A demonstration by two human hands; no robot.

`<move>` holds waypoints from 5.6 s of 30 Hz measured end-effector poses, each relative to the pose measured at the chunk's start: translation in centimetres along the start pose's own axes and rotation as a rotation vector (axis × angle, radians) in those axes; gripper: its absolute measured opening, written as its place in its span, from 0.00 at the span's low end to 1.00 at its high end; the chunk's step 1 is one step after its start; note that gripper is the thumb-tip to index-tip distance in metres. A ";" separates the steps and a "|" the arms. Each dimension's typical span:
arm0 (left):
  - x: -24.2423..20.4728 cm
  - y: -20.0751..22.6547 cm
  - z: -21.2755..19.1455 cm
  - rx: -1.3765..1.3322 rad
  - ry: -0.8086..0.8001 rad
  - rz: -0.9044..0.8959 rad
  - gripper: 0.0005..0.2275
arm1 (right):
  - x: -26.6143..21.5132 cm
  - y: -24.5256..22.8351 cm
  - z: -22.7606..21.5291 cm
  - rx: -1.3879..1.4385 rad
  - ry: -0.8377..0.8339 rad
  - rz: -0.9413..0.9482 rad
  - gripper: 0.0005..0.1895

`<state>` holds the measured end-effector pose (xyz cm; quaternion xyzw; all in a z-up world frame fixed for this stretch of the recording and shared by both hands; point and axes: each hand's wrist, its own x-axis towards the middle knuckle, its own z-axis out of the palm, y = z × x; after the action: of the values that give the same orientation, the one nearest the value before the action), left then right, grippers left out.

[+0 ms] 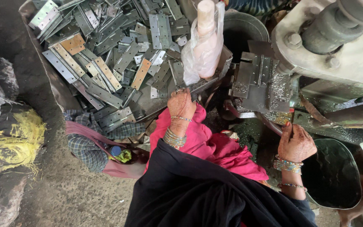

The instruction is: The person operates a manual press machine to process metal brackets. They pick up brackets from a pile, place them into the machine, and pull a lever to activate the press, repeating this cycle continuously.

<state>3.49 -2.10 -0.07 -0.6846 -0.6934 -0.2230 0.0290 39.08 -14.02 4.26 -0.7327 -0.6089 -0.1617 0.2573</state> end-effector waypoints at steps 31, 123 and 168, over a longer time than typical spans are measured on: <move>-0.1 0.3 -0.5 0.013 -0.013 0.010 0.20 | 0.2 -0.8 -0.9 0.053 0.012 0.014 0.16; 1.8 -6.6 -0.7 0.059 -0.054 0.171 0.05 | 0.9 -0.5 -2.2 0.147 0.025 -0.080 0.12; 1.9 20.8 7.3 0.162 -0.202 0.643 0.18 | -2.7 6.0 4.9 -0.101 -0.829 0.089 0.28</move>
<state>25.28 1.44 -0.36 -0.8821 -0.4571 -0.0777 0.0835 43.98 -14.17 -2.28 -0.7730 -0.6201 0.1282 -0.0392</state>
